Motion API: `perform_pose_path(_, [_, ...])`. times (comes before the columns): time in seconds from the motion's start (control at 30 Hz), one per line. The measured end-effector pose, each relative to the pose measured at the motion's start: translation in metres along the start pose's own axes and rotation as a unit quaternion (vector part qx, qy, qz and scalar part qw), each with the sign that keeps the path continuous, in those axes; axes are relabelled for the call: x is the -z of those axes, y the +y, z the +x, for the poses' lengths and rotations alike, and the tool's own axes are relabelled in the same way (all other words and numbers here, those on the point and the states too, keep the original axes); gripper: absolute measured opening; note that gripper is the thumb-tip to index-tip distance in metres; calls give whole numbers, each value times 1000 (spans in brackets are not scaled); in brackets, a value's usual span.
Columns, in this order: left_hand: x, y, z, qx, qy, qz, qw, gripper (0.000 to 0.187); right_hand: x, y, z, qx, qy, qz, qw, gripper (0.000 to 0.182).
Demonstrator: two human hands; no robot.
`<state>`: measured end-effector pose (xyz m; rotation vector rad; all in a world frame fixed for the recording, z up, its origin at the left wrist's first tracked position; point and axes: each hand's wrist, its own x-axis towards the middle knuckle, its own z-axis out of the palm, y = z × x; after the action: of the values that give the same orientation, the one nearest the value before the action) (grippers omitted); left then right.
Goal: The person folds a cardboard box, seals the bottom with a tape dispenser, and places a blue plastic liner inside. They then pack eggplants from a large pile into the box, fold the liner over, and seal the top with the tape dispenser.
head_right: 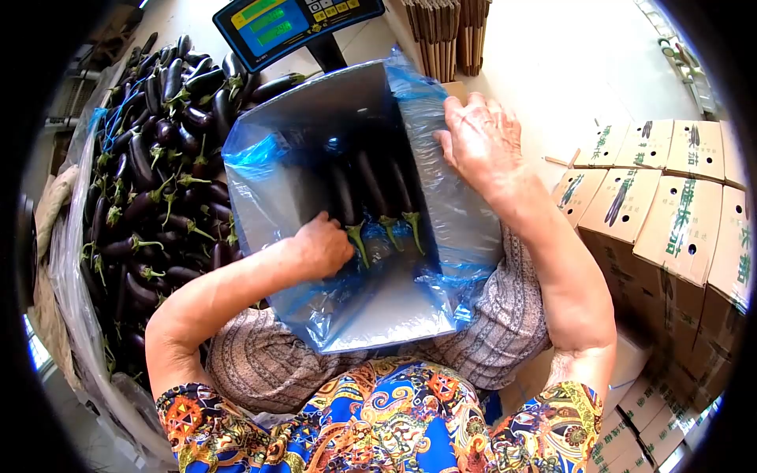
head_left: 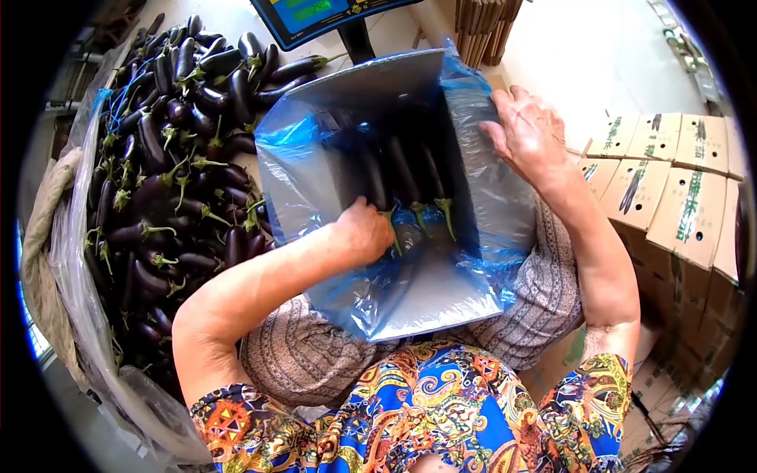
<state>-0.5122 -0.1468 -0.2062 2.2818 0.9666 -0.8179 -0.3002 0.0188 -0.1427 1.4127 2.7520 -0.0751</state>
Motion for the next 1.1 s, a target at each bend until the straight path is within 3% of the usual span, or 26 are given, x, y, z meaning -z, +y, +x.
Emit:
perform_pose_path(0.13, [3, 18, -16, -56, 77, -99, 991, 22, 43, -41, -14, 55, 123, 35, 990, 25])
perform_pose_path(0.27, [8, 6, -51, -137, 75, -307, 939, 36, 26, -75, -41, 124, -160, 98, 974, 16])
perform_pose_path(0.3, [4, 4, -59, -153, 135, -345, 916, 33, 6, -80, -47, 145, -241, 84, 956, 12])
perform_pose_path(0.37, [-3, -2, -75, -187, 253, -414, 854, 28, -41, -85, -56, 172, -292, 58, 939, 13])
perform_pose_path(0.4, [5, -6, -87, -178, 205, -431, 861, 32, -65, -84, -58, 154, -299, 55, 940, 17])
perform_pose_path(0.53, [-26, -23, -110, -165, 221, -543, 793, 37, -118, -84, -43, 119, -327, 10, 938, 21])
perform_pose_path(0.63, [-66, -30, -139, -128, 207, -717, 653, 38, -163, -92, -35, 28, -356, 19, 934, 33])
perform_pose_path(0.7, [-100, -30, -163, -86, 236, -815, 523, 41, -173, -96, -40, 0, -367, 22, 930, 42])
perform_pose_path(0.73, [-127, -26, -167, -71, 291, -838, 456, 41, -164, -100, -36, -11, -370, 20, 929, 52])
perform_pose_path(0.77, [-154, -20, -166, -56, 345, -853, 387, 40, -168, -99, -35, -10, -369, 0, 930, 51])
perform_pose_path(0.8, [-175, -12, -164, -21, 391, -855, 339, 35, -175, -93, -35, -6, -367, -18, 930, 49])
perform_pose_path(0.9, [-220, 11, -161, 178, 366, -853, 327, 28, -168, -88, -30, 72, -351, -80, 930, 44])
perform_pose_path(0.97, [-263, 27, -159, 323, 388, -784, 361, 27, -146, -102, -20, 96, -357, -105, 923, 36])
perform_pose_path(1.0, [-273, 33, -165, 433, 402, -679, 436, 28, -128, -115, -20, 134, -341, -56, 929, 31])
perform_pose_path(1.07, [-318, 36, -170, 552, 463, -549, 423, 27, -97, -132, -25, 194, -309, 39, 930, 23])
perform_pose_path(1.1, [-325, 33, -175, 607, 480, -491, 400, 27, -106, -139, -27, 159, -370, 143, 904, 30])
